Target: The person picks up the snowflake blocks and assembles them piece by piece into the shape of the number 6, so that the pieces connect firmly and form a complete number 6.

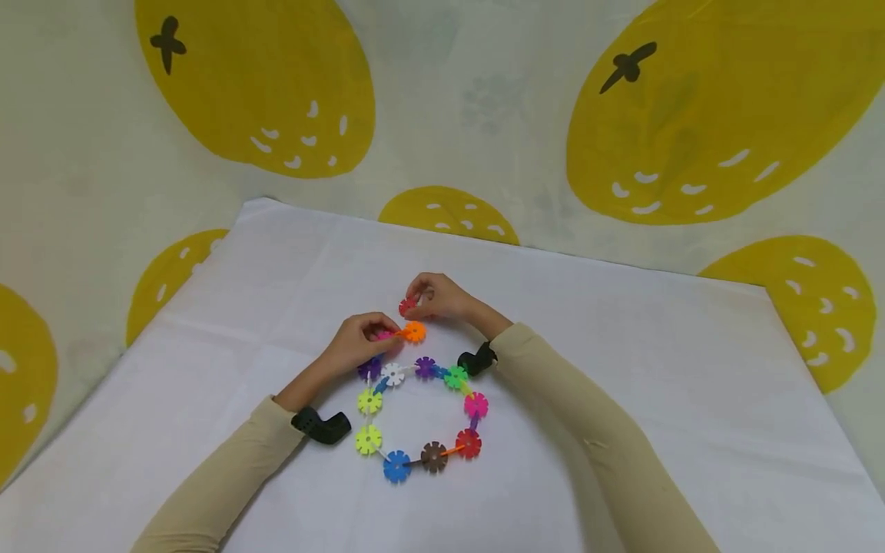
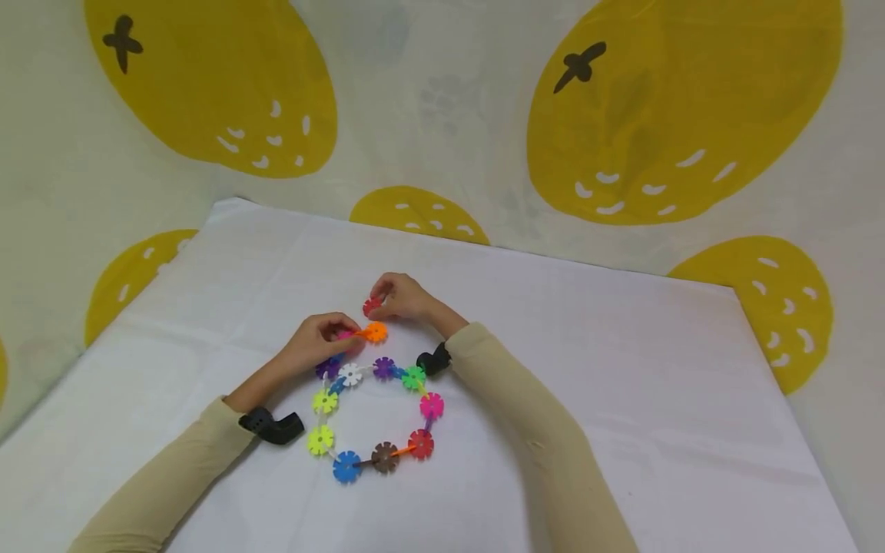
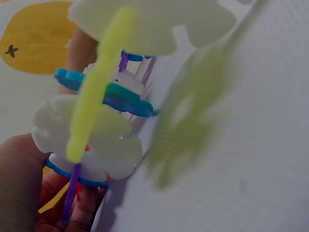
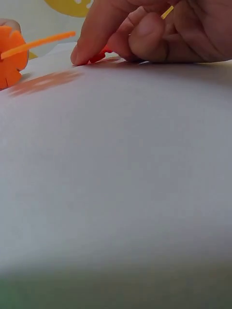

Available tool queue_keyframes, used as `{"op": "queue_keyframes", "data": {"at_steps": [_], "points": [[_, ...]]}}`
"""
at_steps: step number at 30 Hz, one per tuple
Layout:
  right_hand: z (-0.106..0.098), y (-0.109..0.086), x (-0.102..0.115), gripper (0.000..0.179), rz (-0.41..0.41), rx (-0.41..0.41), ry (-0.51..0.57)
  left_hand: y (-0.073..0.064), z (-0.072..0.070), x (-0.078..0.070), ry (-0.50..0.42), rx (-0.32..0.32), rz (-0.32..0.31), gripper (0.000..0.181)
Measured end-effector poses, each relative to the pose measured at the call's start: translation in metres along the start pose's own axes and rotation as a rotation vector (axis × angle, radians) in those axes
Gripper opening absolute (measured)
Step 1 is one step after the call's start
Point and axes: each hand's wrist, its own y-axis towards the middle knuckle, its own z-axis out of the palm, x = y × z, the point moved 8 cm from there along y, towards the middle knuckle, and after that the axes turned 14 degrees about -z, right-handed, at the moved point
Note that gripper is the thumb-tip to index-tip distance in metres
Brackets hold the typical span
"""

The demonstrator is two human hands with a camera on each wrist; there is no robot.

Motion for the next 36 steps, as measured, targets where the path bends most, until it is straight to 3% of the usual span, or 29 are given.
{"op": "queue_keyframes", "data": {"at_steps": [5, 9, 12, 17, 19, 30, 36], "points": [[0.000, -0.008, -0.007, 0.025, 0.052, -0.019, 0.107, -0.001, 0.000, 0.005, 0.001, -0.009, -0.007, 0.018], [0.003, -0.014, -0.007, 0.022, 0.039, -0.003, 0.151, -0.002, -0.001, 0.006, -0.014, -0.019, -0.006, 0.019], [0.003, -0.018, -0.008, 0.021, 0.025, -0.004, 0.159, -0.008, -0.002, -0.002, -0.025, -0.020, -0.005, 0.018], [0.001, -0.029, -0.011, 0.020, 0.026, -0.005, 0.144, -0.008, -0.003, -0.001, -0.029, -0.035, -0.008, 0.019], [0.000, -0.033, -0.012, 0.019, 0.023, -0.002, 0.142, -0.003, -0.002, 0.008, -0.031, -0.043, 0.003, 0.019], [-0.007, -0.059, -0.015, 0.013, 0.038, -0.014, 0.193, -0.001, -0.001, 0.008, -0.026, -0.050, 0.002, 0.020], [-0.005, -0.062, -0.012, 0.013, 0.007, -0.016, 0.192, -0.002, -0.002, 0.007, -0.018, -0.057, 0.002, 0.019]]}}
